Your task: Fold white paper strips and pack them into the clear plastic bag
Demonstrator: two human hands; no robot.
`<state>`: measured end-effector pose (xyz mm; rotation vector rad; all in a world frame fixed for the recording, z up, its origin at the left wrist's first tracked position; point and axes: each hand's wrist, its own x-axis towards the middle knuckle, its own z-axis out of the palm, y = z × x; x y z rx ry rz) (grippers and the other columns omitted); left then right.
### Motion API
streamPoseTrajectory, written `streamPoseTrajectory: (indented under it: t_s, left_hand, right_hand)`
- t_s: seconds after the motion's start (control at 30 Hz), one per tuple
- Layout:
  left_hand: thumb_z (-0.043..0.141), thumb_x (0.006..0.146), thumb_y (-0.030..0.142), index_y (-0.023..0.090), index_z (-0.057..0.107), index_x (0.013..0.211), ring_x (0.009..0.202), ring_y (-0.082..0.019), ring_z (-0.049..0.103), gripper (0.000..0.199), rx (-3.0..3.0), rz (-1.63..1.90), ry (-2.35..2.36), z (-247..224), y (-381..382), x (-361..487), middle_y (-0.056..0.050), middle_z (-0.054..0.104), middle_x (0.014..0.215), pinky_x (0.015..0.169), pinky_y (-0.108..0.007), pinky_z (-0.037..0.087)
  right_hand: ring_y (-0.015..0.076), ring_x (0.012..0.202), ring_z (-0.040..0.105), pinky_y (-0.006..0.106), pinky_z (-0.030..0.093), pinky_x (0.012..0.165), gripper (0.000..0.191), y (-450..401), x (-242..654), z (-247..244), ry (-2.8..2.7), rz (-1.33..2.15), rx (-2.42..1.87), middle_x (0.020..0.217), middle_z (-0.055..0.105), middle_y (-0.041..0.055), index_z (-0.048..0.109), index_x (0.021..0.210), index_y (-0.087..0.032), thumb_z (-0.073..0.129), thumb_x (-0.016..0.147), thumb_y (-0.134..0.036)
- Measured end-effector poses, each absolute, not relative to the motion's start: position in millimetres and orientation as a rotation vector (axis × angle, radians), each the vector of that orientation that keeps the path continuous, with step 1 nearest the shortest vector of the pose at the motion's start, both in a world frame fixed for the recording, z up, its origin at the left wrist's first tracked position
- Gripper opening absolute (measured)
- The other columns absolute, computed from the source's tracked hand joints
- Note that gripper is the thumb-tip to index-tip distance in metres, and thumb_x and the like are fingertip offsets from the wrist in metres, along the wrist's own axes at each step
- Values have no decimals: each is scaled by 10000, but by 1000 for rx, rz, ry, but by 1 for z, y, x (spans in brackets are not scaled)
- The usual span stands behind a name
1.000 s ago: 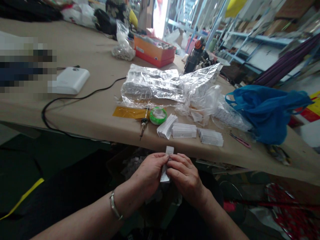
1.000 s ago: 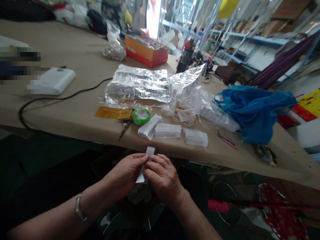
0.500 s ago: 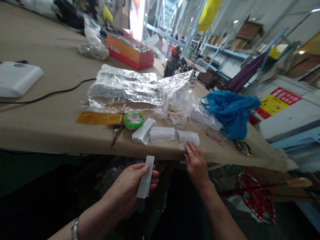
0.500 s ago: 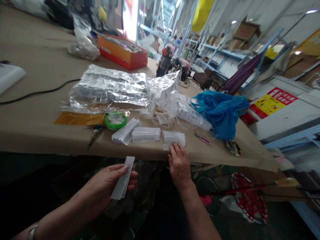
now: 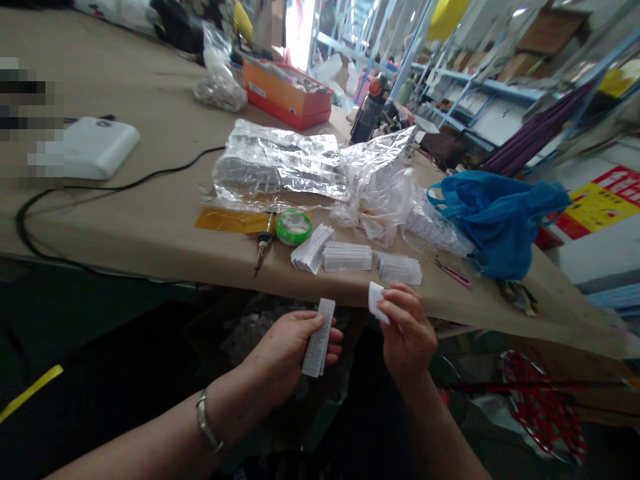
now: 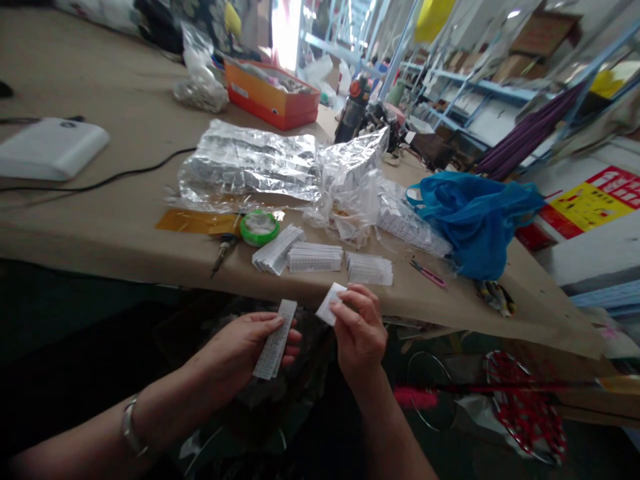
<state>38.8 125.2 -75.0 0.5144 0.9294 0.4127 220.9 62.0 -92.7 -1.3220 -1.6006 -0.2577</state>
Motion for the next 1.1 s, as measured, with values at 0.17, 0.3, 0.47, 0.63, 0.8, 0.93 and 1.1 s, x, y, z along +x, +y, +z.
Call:
streamPoseTrajectory:
  t_s: [0.17,0.3,0.47,0.63,0.8,0.93,1.1]
  left_hand:
    - [592,755,101,68,657,735,465,-107,560,76,437,530,767,-77,124,32,-50,619,587,443,-190,427]
    - [615,703,60,66,671,723,514,-97,578,59,307,616,800,-80,125,27,-66,652,652,473,-168,427]
    - [652,672,70,50,666,758,531,-97,571,90,288,597,724,-82,125,25,-77,646,684,460,-159,406]
    - [696,694,162,49,672,793,578,-99,576,152,315,596,647,-81,124,22,-81,643,712,503,-161,418]
    - [652,733,112,59,654,805,539,-89,570,90,309,580,710,-83,123,20,-67,635,691,499,-164,421]
    - [556,832,153,82,626,873,512,-117,579,108,352,540,787,-77,123,16,-61,625,676,488,-216,457]
    - [509,880,247,100,593,884,542,-152,612,169,458,384,736,-68,119,9,-67,631,688,549,-283,510]
  right_hand:
    - [208,1024,559,417,503,879,170,70,169,-99,-1923,-132,-1156,912,644,37,677,940,-250,582,867,-129]
    - [203,1045,566,437,450,958,162,72,163,-109,-2046,-91,-1102,937,676,38,678,923,-206,553,885,-110]
    - [205,1090,545,421,442,972,172,72,166,-106,-2106,-84,-1061,953,683,39,677,907,-200,528,900,-114]
    - [228,1136,516,444,426,991,162,73,167,-105,-2150,-31,-1093,1011,681,45,671,922,-197,541,885,-107]
    - [242,1143,497,477,405,995,241,67,164,-105,-2140,38,-1114,1057,670,47,629,1063,-214,543,870,-98]
    - [261,1151,487,465,413,980,326,62,164,-105,-1816,232,-1157,1126,603,79,578,1151,-229,618,832,-178]
    - [180,960,583,317,471,867,372,70,172,-104,-1120,1180,-1173,1076,598,48,561,1165,-248,642,820,-358]
